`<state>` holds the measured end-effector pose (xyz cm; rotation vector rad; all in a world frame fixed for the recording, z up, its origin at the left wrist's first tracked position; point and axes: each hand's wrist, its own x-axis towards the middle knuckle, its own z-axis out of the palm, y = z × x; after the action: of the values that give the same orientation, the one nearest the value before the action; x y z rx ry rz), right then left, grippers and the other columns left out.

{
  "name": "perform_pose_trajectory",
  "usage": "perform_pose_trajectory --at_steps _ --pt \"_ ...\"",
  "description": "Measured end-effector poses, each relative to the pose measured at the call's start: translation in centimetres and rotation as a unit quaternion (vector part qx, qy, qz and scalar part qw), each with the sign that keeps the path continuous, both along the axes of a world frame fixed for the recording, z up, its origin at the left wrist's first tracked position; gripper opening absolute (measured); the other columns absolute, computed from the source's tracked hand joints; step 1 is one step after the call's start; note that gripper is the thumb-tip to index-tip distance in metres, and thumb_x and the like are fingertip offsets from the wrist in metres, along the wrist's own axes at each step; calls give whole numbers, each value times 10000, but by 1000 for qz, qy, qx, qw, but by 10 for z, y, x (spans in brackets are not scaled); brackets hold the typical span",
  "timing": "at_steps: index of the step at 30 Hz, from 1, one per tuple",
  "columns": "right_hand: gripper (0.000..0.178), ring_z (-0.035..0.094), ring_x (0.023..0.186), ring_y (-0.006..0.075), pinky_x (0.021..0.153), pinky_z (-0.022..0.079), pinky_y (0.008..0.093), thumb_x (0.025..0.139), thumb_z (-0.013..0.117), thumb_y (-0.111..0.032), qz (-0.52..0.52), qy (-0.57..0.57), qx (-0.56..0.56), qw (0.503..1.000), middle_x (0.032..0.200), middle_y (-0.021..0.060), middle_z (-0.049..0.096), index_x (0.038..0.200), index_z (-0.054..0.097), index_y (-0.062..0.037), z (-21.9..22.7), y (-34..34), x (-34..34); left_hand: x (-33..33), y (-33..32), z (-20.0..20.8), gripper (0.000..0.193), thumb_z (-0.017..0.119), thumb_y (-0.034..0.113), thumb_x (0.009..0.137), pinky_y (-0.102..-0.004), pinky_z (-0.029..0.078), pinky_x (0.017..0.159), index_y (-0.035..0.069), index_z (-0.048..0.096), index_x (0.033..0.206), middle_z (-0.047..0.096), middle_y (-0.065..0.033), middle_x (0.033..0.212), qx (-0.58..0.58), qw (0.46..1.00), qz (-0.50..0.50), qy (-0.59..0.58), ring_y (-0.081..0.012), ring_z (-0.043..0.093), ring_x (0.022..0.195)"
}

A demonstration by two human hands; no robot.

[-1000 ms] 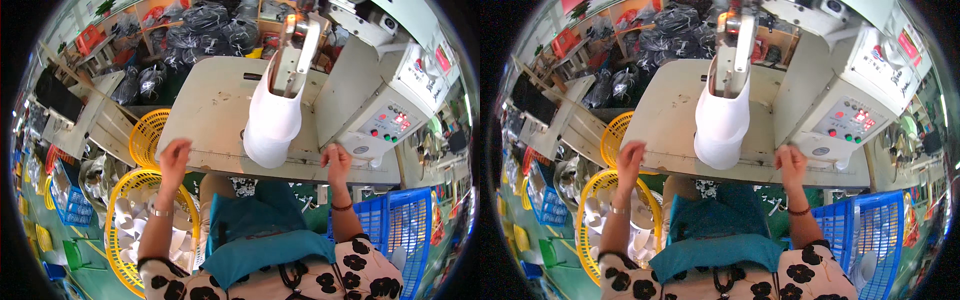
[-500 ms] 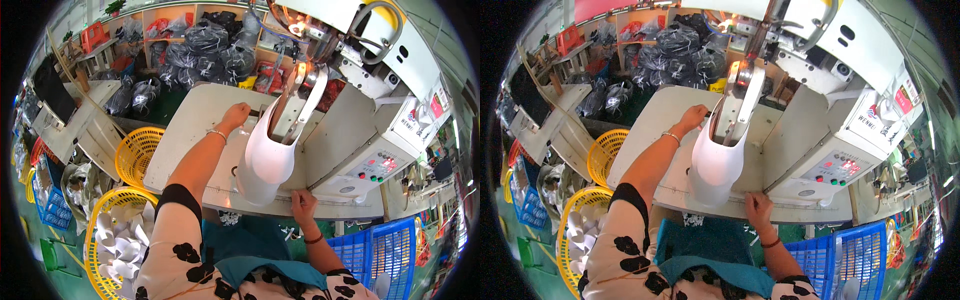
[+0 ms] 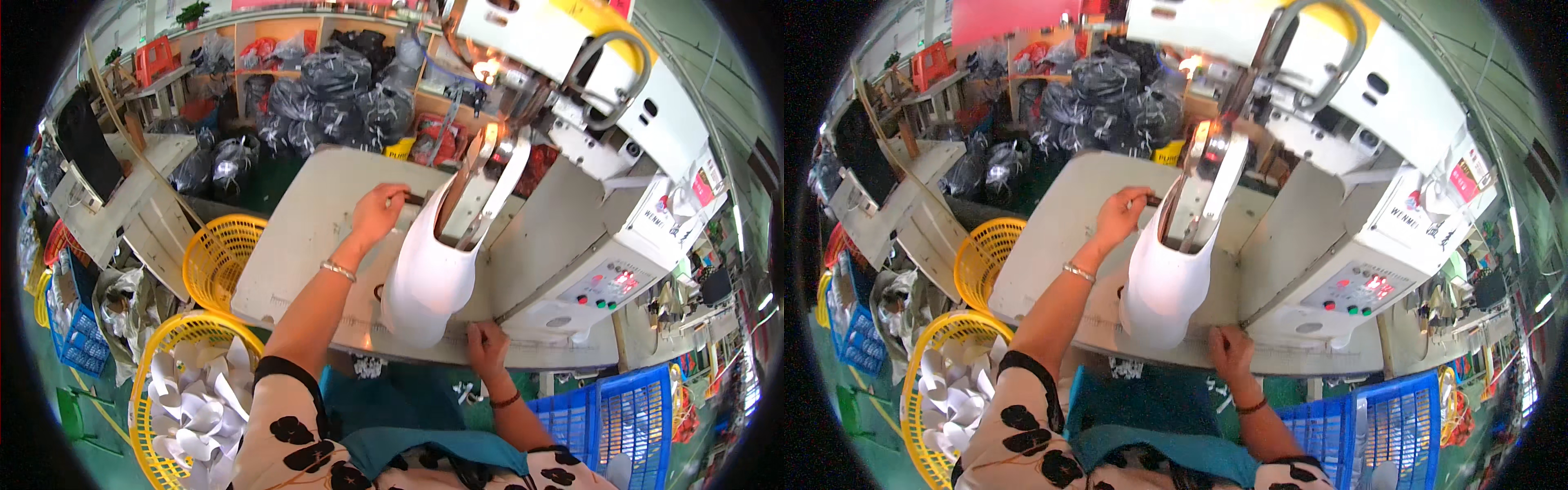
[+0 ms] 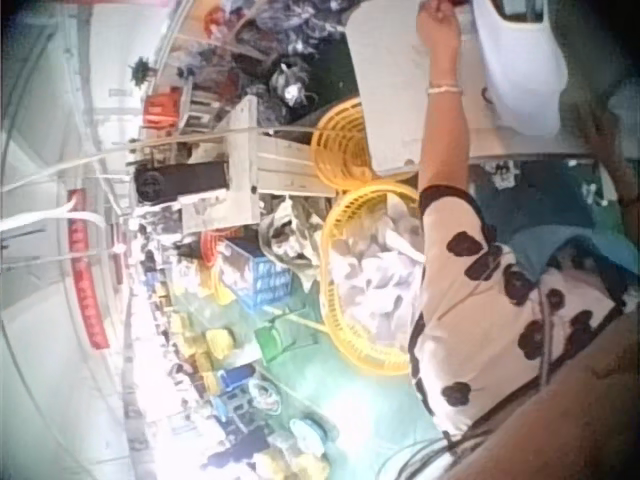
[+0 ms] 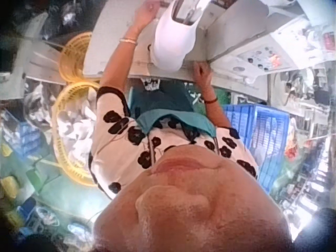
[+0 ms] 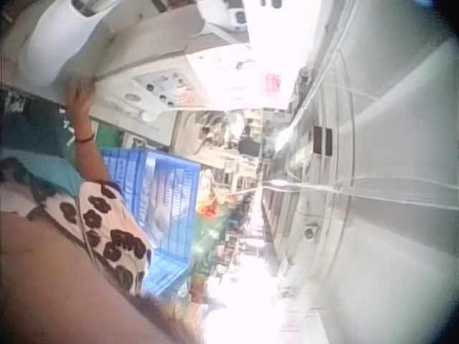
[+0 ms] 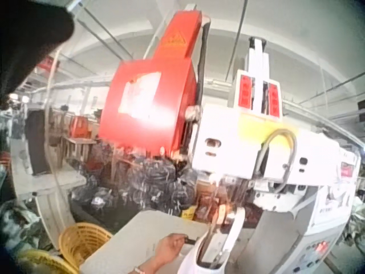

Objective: The person places and assembles white shoe upper components onto an industrial stitching machine by hand.

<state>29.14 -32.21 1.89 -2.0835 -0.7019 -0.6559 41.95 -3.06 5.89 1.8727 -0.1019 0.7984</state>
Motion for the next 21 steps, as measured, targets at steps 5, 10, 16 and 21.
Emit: perform_pose_trajectory --at_steps 5,10,16,21 --pt "144 473 510 186 481 378 308 809 563 -67 -3 -24 -19 1000 572 92 509 679 547 -8 -13 -3 8 -16 -4 -4 399 559 150 801 -357 427 885 103 520 1195 534 -152 1167 72 997 9 -22 -308 535 1041" --pt "168 469 508 142 479 374 289 833 555 -58 0 79 -31 996 571 70 490 674 533 -8 -17 -8 13 -139 12 -20 373 539 61 798 -288 464 758 82 528 1170 540 -129 1126 -76 997 12 31 -191 549 904" --pt "167 459 454 72 433 339 218 853 538 -67 43 85 50 994 547 18 485 703 555 6 -12 9 7 -341 49 -74 195 532 -64 733 -295 476 628 15 618 889 599 -135 869 88 957 265 78 -249 603 750" --pt "201 453 441 69 438 346 206 866 512 -76 7 98 117 988 558 27 512 696 555 22 2 -10 -1 -386 48 -82 188 556 -17 723 -342 461 748 27 615 896 589 -130 911 105 910 351 194 -309 574 847"
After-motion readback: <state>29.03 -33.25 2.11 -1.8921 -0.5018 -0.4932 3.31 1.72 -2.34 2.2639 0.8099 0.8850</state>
